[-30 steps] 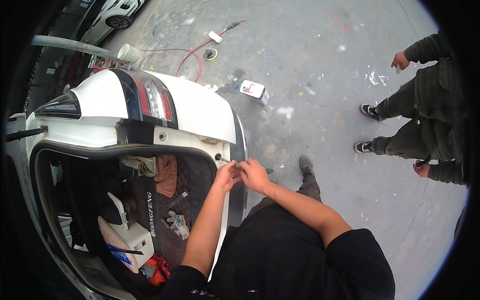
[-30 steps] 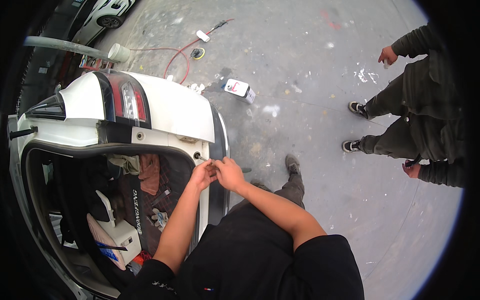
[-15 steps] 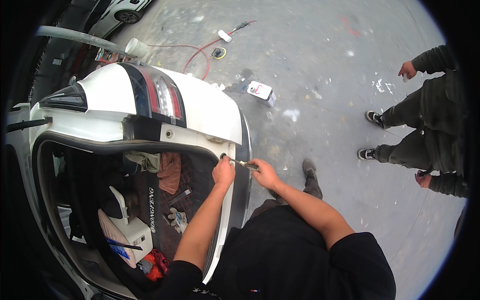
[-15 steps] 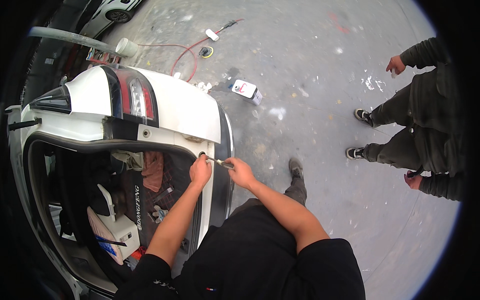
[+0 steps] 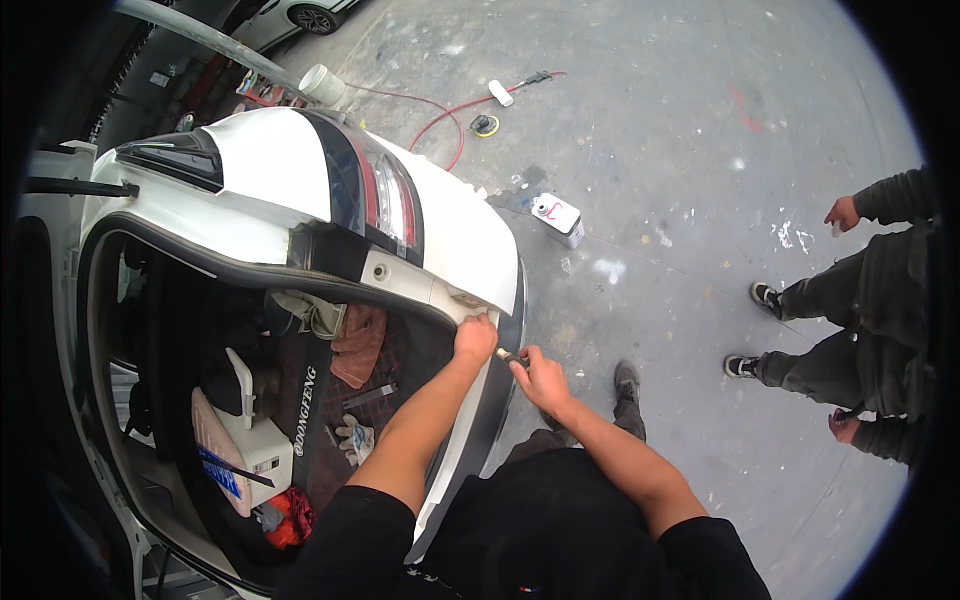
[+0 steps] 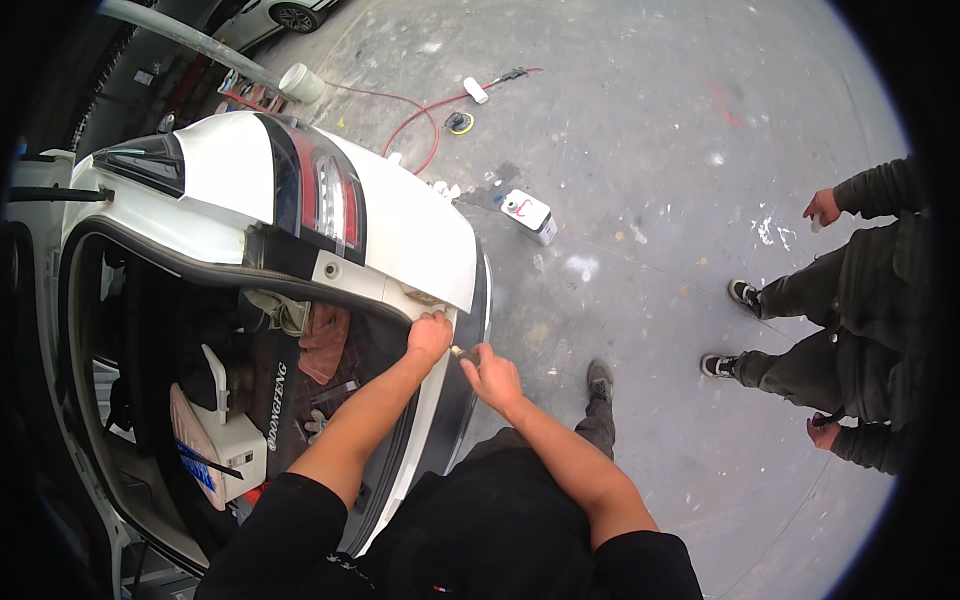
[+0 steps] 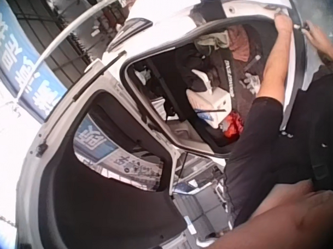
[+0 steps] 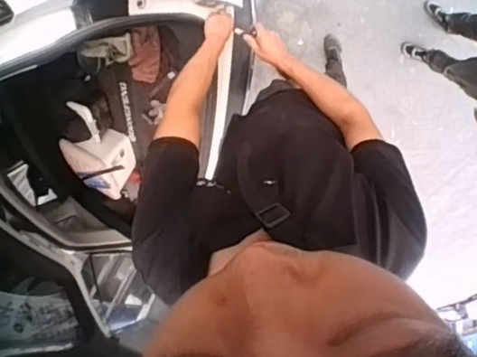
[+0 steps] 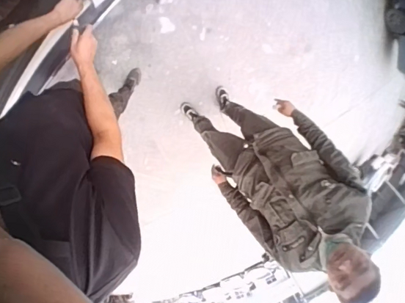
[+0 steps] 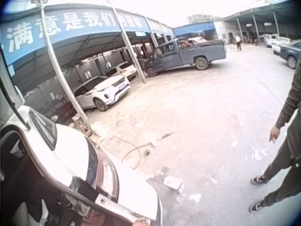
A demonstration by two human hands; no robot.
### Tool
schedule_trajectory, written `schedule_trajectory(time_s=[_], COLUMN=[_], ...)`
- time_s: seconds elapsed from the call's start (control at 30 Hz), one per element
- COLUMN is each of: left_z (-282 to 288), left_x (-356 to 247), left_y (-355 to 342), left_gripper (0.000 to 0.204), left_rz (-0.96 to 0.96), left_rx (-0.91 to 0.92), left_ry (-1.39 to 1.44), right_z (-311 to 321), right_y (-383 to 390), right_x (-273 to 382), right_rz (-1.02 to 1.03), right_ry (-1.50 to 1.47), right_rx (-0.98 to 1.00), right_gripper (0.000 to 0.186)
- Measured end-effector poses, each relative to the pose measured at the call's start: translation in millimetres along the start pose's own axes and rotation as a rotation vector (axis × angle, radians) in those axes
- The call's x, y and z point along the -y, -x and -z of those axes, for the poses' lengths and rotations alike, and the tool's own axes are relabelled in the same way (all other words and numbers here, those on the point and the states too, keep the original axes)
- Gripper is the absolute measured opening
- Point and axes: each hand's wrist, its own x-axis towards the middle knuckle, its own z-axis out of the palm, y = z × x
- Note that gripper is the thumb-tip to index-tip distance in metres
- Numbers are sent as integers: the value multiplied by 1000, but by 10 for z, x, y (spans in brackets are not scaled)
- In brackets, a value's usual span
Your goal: The person uses a wrench and a flathead screwdriver to work on the rear trunk area of a white car. They loosen and tighten bolts, pry at trim pieces, and wipe the area with a cloth while another person stands nearby.
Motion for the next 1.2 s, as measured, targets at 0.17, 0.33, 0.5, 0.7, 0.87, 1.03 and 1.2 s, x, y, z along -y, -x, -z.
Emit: schedule_trajectory(time_s=[0.17,0.33,0.5,0.7,0.87,1.03,1.2], left_z=[4,-17,-170,-233,-46,40,576], left_x=[144,174,255,353,264,306,325], left_y=[-8,-222,-207,-429,-345,-230,-81], left_gripper=[19,22,31,39,45,43,32], left_rz=[-84,-177,-301,-337,-377,-408,-410], left_rx=[-13,50,120,111,167,192,241], left_ry=[48,-32,-107,-262,-272,-216,-198], right_z=[-41,-88,-199,-352,-459,-471,-412], right_y=[29,-21,170,116,187,299,239], right_x=[10,-34,-9,-70,-98,-21,-47], right_rz=[432,-64,287,119,264,319,-80], right_ry=[241,24,136,-238,43,77,-133], right_rx=[-64,-54,-213,-140,-329,-303,-224], right_gripper=[34,37,16,18,21,22,27])
